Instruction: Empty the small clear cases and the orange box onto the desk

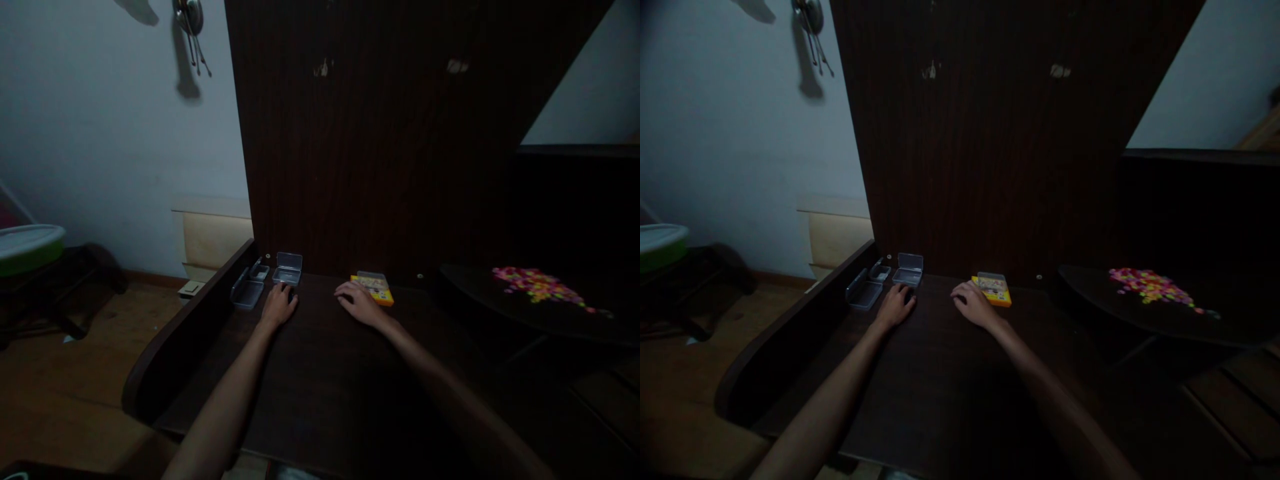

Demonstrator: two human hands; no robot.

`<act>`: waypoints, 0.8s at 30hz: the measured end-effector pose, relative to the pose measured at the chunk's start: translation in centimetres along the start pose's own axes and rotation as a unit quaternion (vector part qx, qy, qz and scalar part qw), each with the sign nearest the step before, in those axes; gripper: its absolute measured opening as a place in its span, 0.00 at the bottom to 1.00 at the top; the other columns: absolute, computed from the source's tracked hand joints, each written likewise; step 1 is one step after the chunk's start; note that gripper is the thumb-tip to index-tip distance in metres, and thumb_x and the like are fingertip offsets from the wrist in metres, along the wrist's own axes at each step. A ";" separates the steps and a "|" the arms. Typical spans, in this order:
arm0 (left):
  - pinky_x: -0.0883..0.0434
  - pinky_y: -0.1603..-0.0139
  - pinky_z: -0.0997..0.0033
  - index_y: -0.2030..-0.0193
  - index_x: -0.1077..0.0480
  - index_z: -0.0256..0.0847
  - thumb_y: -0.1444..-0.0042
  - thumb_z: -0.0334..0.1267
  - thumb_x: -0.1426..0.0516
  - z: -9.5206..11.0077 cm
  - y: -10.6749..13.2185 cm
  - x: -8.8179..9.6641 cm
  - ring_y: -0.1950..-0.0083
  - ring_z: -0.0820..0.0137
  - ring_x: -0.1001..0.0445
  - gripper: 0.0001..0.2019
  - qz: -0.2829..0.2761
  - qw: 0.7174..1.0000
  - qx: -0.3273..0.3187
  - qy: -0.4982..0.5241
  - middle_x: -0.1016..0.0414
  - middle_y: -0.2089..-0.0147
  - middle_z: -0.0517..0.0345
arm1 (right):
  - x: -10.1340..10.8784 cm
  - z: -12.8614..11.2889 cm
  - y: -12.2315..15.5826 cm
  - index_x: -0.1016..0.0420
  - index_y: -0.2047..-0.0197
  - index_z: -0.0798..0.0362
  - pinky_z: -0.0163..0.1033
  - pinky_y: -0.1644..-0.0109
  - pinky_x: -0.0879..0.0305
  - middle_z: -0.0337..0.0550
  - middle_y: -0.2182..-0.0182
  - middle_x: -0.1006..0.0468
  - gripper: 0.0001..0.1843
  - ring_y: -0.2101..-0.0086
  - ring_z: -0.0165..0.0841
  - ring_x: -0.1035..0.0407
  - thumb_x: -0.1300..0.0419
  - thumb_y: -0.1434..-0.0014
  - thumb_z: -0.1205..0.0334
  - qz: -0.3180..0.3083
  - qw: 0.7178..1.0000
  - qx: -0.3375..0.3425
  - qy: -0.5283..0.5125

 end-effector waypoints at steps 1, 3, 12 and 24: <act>0.35 0.37 0.54 0.48 0.29 0.38 0.38 0.42 0.49 0.0 0.0 0.0 0.40 0.55 0.33 0.16 -0.001 1.000 -0.002 0.004 0.32 0.42 0.42 | 1.8 1.2 0.4 0.20 0.58 0.51 0.51 0.44 0.37 0.48 0.58 0.21 0.12 0.53 0.40 0.31 0.44 0.40 0.66 -0.001 0.999 -0.014 0.038; 0.35 0.36 0.54 0.48 0.29 0.38 0.39 0.42 0.48 -0.1 0.2 -0.1 0.40 0.55 0.33 0.17 -0.004 1.000 -0.010 0.014 0.31 0.43 0.43 | 4.6 3.6 0.9 0.21 0.54 0.51 0.50 0.43 0.39 0.48 0.54 0.22 0.14 0.50 0.41 0.33 0.45 0.40 0.66 -0.018 0.994 -0.049 0.101; 0.36 0.35 0.58 0.42 0.33 0.38 0.39 0.42 0.48 -0.2 0.6 0.2 0.39 0.58 0.34 0.20 -0.006 0.998 -0.041 0.041 0.32 0.41 0.45 | 7.0 9.5 2.2 0.33 0.38 0.55 0.47 0.39 0.41 0.54 0.41 0.33 0.28 0.45 0.46 0.37 0.42 0.41 0.58 -0.114 0.959 -0.140 0.218; 0.35 0.36 0.53 0.41 0.34 0.40 0.42 0.42 0.45 0.4 0.4 1.2 0.38 0.54 0.36 0.22 0.036 0.998 -0.042 0.000 0.36 0.38 0.42 | 5.7 10.4 1.3 0.33 0.36 0.53 0.50 0.44 0.38 0.58 0.46 0.30 0.32 0.48 0.49 0.36 0.43 0.41 0.48 -0.164 0.941 -0.160 0.248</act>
Point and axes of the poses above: each hand's wrist, its own y-axis away from the middle knuckle, its own x-axis out of the back of the hand, z = x × y, the point moved 8 cm from there along -y, towards the middle knuckle
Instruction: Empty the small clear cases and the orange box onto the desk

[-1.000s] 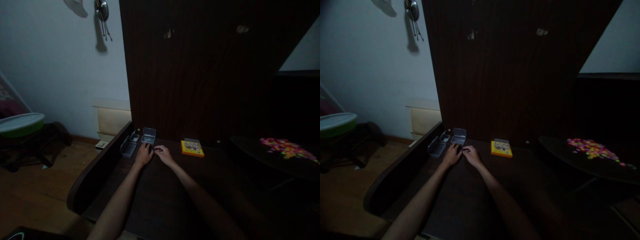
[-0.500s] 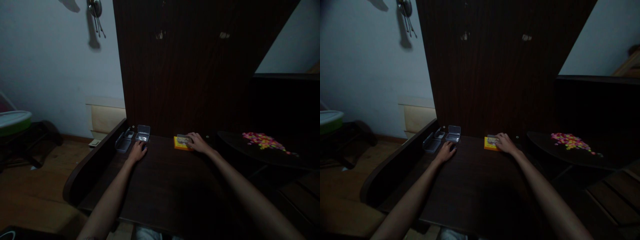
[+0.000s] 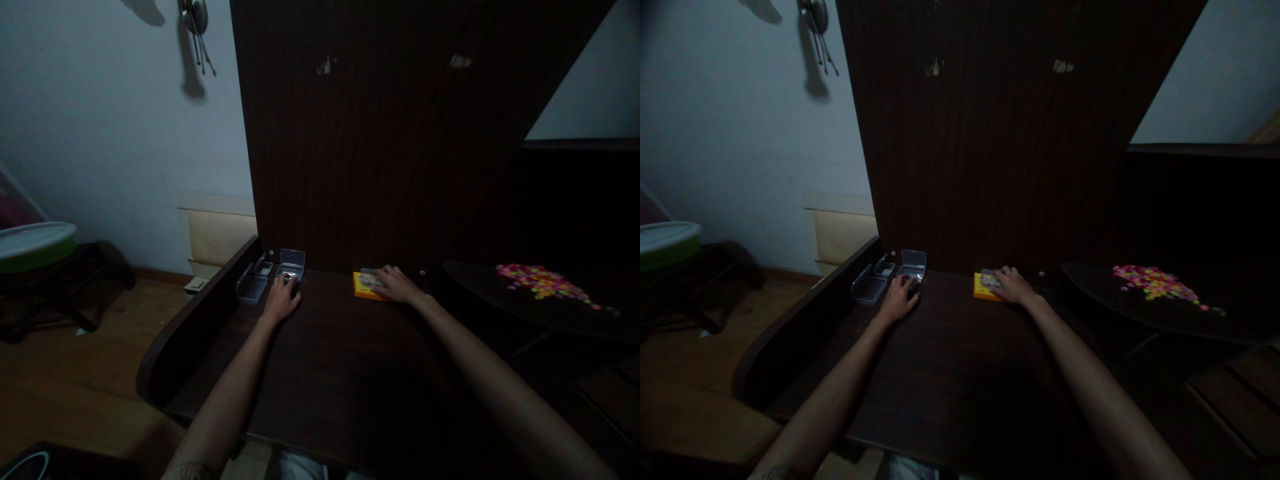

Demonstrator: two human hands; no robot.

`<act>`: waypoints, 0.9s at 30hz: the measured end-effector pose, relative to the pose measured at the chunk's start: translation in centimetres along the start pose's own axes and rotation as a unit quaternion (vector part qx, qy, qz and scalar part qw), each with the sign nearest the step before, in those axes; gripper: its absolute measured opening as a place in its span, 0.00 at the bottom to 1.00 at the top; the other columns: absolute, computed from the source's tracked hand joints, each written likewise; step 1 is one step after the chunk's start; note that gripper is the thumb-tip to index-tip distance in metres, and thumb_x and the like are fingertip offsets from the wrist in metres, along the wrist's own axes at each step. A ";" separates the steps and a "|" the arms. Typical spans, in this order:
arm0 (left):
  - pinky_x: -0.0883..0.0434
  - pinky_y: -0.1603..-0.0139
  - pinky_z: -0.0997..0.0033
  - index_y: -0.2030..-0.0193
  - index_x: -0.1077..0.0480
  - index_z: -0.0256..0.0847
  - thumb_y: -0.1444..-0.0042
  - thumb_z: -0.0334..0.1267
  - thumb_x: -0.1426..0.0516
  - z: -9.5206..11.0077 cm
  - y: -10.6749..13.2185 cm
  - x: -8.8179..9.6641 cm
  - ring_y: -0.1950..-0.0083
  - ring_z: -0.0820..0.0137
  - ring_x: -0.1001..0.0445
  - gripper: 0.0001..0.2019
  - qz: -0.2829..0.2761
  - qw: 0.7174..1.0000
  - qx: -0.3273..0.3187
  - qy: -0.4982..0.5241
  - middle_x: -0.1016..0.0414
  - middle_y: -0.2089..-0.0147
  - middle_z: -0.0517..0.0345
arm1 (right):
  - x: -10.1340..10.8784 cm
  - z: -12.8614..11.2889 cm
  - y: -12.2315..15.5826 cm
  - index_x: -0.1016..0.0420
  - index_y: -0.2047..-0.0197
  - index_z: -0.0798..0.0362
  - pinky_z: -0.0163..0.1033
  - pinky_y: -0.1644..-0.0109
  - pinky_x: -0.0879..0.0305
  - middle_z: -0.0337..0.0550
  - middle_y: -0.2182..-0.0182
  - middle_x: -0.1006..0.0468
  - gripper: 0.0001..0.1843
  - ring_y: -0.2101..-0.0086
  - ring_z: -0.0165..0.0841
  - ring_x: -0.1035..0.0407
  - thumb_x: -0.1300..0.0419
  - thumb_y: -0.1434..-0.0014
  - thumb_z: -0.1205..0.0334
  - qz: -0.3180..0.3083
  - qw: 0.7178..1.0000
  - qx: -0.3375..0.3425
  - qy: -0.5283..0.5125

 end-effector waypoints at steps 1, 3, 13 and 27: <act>0.37 0.35 0.52 0.41 0.34 0.39 0.42 0.42 0.45 0.1 0.0 0.1 0.36 0.53 0.38 0.23 0.002 1.000 -0.001 -0.010 0.38 0.36 0.41 | 0.0 0.1 -0.2 0.32 0.37 0.52 0.50 0.44 0.38 0.58 0.47 0.30 0.32 0.48 0.49 0.36 0.42 0.41 0.48 -0.004 1.000 0.002 -0.002; 0.42 0.32 0.49 0.40 0.35 0.37 0.43 0.43 0.44 0.3 -0.2 0.2 0.31 0.50 0.43 0.24 0.001 1.000 -0.004 -0.026 0.41 0.33 0.40 | 0.0 0.4 -0.6 0.31 0.38 0.52 0.49 0.44 0.38 0.58 0.46 0.30 0.30 0.47 0.49 0.36 0.41 0.42 0.50 -0.013 1.000 0.009 -0.007; 0.55 0.31 0.36 0.39 0.35 0.39 0.42 0.51 0.47 -0.4 -1.5 -0.8 0.33 0.47 0.40 0.27 -0.038 0.997 0.011 -0.066 0.33 0.38 0.39 | -0.4 0.2 -1.3 0.37 0.34 0.50 0.48 0.46 0.38 0.55 0.45 0.28 0.34 0.47 0.49 0.34 0.40 0.44 0.58 -0.027 0.999 0.011 0.026; 0.45 0.35 0.43 0.45 0.32 0.39 0.44 0.53 0.45 -0.7 -2.2 -0.8 0.38 0.46 0.38 0.25 -0.048 0.997 0.019 -0.062 0.31 0.42 0.41 | 1.1 -4.2 0.5 0.37 0.35 0.49 0.50 0.46 0.40 0.54 0.48 0.28 0.33 0.49 0.48 0.36 0.42 0.41 0.50 -0.019 0.998 0.051 0.014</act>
Point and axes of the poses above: each hand's wrist, its own y-axis away from the middle knuckle, its own x-axis out of the back of the hand, z = x × y, the point moved 8 cm from there along -y, towards the middle knuckle
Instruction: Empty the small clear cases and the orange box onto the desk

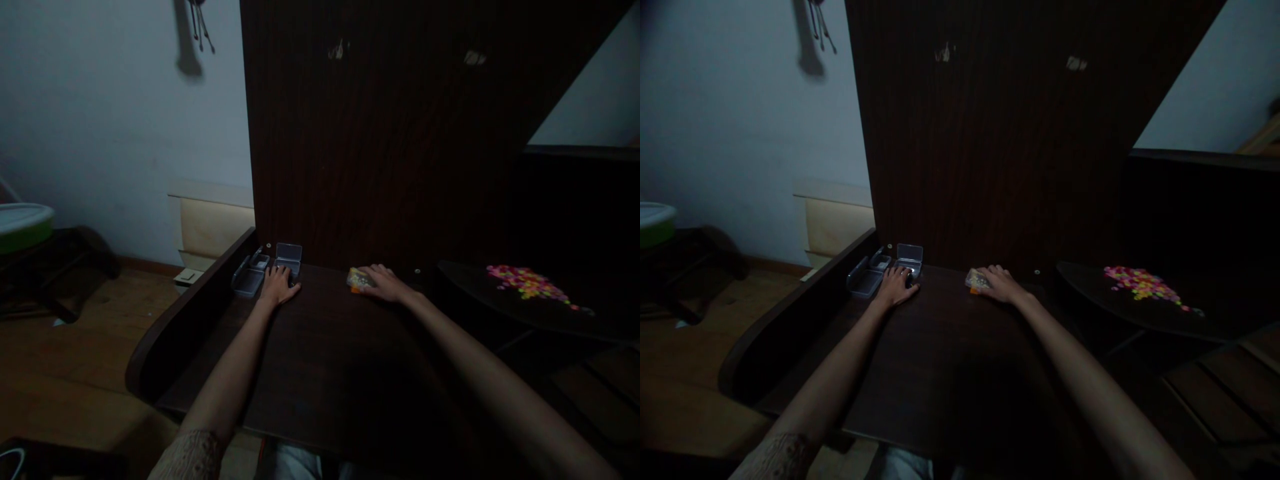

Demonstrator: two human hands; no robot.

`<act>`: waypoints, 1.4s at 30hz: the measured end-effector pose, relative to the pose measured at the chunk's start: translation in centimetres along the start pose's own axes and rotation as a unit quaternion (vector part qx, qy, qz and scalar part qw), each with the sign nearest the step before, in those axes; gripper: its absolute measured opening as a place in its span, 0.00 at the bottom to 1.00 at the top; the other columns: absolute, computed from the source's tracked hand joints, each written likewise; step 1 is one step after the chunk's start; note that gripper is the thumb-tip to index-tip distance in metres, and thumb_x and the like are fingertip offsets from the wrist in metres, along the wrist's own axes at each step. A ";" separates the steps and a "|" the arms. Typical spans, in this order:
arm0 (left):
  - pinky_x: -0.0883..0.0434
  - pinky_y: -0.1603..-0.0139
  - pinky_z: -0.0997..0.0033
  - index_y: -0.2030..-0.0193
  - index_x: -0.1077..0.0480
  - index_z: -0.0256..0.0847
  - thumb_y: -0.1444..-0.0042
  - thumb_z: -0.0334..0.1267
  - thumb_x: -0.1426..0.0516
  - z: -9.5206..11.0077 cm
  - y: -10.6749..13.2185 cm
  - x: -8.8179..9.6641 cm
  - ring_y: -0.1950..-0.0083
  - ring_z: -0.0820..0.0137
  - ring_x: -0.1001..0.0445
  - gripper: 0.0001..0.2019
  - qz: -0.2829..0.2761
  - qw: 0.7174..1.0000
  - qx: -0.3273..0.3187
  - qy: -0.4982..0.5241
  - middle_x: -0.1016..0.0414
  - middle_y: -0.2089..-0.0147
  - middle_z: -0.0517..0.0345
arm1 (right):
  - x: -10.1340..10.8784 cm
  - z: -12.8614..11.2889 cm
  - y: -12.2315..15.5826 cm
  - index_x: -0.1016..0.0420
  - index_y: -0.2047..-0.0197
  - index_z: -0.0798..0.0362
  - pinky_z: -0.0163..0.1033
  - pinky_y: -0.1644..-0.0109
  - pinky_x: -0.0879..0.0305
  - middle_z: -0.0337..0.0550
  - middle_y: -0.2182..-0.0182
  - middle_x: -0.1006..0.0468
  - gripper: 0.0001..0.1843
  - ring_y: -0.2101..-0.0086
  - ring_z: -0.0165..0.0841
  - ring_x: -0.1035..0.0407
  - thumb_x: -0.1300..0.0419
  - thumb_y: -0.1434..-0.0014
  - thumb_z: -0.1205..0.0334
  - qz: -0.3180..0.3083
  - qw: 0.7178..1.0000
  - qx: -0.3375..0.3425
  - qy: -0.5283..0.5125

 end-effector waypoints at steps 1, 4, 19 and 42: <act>0.44 0.35 0.44 0.46 0.31 0.39 0.44 0.53 0.45 0.0 0.0 0.0 0.38 0.46 0.37 0.25 0.000 1.000 -0.002 0.001 0.31 0.42 0.41 | -0.1 -0.7 0.2 0.37 0.35 0.48 0.50 0.45 0.40 0.54 0.48 0.29 0.32 0.48 0.48 0.36 0.42 0.41 0.49 0.000 1.000 0.014 -0.006; 0.41 0.37 0.48 0.47 0.30 0.36 0.44 0.53 0.45 0.1 0.0 0.2 0.40 0.47 0.37 0.25 0.000 1.000 -0.004 -0.004 0.32 0.43 0.39 | -0.7 -2.8 1.1 0.35 0.36 0.48 0.51 0.41 0.43 0.53 0.45 0.30 0.31 0.45 0.47 0.38 0.40 0.41 0.51 -0.006 0.998 0.057 -0.026; 0.40 0.37 0.52 0.45 0.31 0.35 0.41 0.54 0.48 0.1 -0.1 0.0 0.39 0.49 0.36 0.27 -0.017 0.999 -0.002 -0.031 0.31 0.41 0.40 | -2.1 -9.0 3.1 0.33 0.37 0.47 0.51 0.39 0.42 0.50 0.46 0.30 0.28 0.45 0.45 0.38 0.38 0.41 0.55 -0.034 0.984 0.147 -0.096; 0.47 0.30 0.44 0.33 0.43 0.36 0.42 0.49 0.45 -0.4 -0.2 -0.5 0.27 0.49 0.51 0.33 -0.004 0.999 -0.011 0.034 0.42 0.30 0.41 | -3.4 -9.3 4.0 0.33 0.38 0.52 0.50 0.42 0.36 0.53 0.46 0.30 0.28 0.47 0.45 0.34 0.39 0.40 0.55 0.021 0.983 0.152 -0.097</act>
Point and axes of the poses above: each hand's wrist, its own y-axis away from the middle knuckle, its own x-axis out of the back of the hand, z = x × y, the point moved 8 cm from there along -y, towards the middle knuckle
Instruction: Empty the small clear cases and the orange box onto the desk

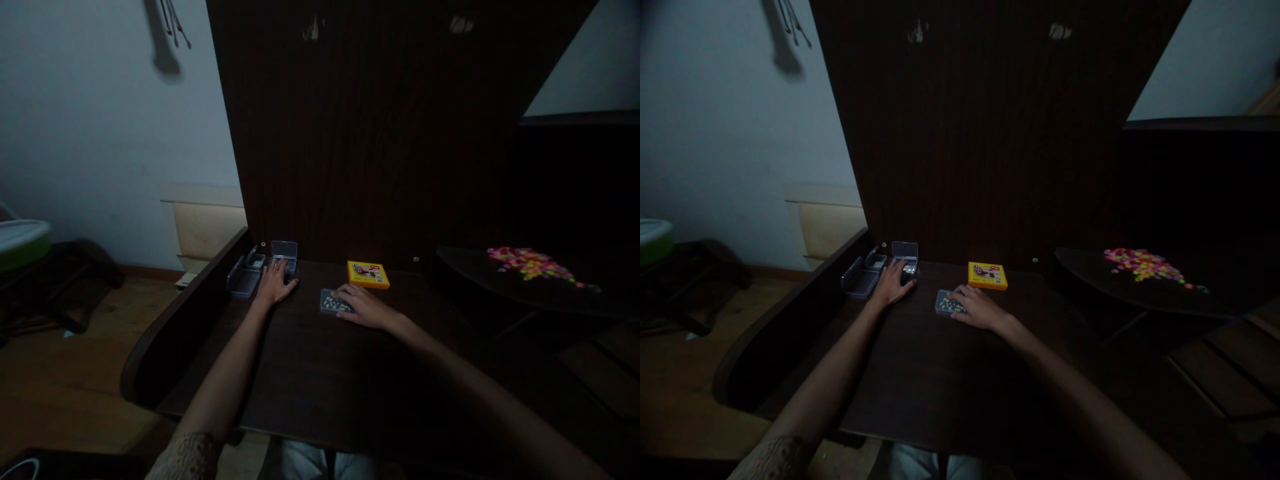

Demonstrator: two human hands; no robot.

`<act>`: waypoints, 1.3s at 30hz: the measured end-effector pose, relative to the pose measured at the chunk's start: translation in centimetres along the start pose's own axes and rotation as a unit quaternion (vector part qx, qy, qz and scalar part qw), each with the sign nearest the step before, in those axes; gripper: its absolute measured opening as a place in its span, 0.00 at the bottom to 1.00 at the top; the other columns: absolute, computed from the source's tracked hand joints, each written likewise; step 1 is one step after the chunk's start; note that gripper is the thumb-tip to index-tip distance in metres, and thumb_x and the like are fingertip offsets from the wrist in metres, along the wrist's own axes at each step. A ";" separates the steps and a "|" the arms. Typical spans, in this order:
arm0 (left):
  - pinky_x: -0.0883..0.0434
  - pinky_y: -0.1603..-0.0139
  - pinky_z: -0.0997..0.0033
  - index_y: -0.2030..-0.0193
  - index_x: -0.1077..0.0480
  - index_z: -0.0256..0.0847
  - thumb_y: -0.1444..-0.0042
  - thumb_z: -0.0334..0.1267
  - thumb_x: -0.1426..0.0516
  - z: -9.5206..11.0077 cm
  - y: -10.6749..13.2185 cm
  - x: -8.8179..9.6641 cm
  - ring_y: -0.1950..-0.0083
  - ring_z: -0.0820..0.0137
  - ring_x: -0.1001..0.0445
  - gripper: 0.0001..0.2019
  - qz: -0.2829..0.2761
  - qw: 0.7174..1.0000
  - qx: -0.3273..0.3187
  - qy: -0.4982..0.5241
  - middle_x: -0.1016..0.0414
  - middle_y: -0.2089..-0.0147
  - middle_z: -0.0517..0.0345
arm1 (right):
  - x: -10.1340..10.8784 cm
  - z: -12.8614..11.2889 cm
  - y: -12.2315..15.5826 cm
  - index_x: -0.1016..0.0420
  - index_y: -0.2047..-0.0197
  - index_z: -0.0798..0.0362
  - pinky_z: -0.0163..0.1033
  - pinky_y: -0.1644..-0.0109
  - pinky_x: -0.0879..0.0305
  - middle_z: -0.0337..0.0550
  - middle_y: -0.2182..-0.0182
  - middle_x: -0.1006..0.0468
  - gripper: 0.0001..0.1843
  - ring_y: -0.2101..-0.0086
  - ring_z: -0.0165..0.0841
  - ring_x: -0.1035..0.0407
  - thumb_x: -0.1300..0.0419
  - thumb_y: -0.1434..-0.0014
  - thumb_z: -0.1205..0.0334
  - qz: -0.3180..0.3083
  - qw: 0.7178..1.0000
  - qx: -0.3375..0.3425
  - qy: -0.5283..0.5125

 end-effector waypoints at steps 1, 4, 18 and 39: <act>0.47 0.31 0.44 0.35 0.41 0.36 0.42 0.49 0.45 -0.1 -0.1 -0.2 0.27 0.49 0.49 0.31 -0.007 1.000 -0.001 -0.002 0.40 0.31 0.40 | 0.0 -0.1 0.1 0.33 0.38 0.52 0.50 0.42 0.35 0.53 0.46 0.30 0.27 0.47 0.45 0.34 0.39 0.39 0.55 -0.001 1.000 0.000 0.001; 0.44 0.32 0.46 0.41 0.34 0.35 0.42 0.50 0.46 0.0 -0.4 -0.5 0.31 0.49 0.43 0.27 -0.019 1.000 -0.017 -0.013 0.33 0.36 0.39 | 0.0 -0.3 0.4 0.33 0.38 0.53 0.50 0.42 0.35 0.54 0.46 0.30 0.27 0.48 0.44 0.34 0.40 0.39 0.54 0.002 1.000 0.004 -0.004; 0.44 0.32 0.43 0.39 0.36 0.36 0.43 0.51 0.45 0.2 -1.0 -0.5 0.31 0.47 0.42 0.29 -0.011 0.999 -0.036 -0.014 0.35 0.35 0.39 | -0.5 0.1 0.9 0.34 0.37 0.50 0.49 0.41 0.36 0.52 0.46 0.31 0.28 0.46 0.43 0.34 0.39 0.40 0.54 0.048 0.997 -0.003 -0.056; 0.32 0.42 0.53 0.49 0.37 0.37 0.45 0.46 0.43 -0.4 4.7 2.7 0.45 0.52 0.32 0.20 0.117 0.988 0.101 0.019 0.32 0.48 0.41 | -0.6 -0.2 1.4 0.34 0.37 0.54 0.50 0.40 0.36 0.53 0.46 0.32 0.28 0.47 0.44 0.33 0.40 0.39 0.55 0.055 0.997 -0.018 -0.058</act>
Point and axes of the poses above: each hand's wrist, its own y-axis away from the middle knuckle, its own x-axis out of the back of the hand, z = x × y, the point moved 8 cm from there along -y, towards the middle knuckle
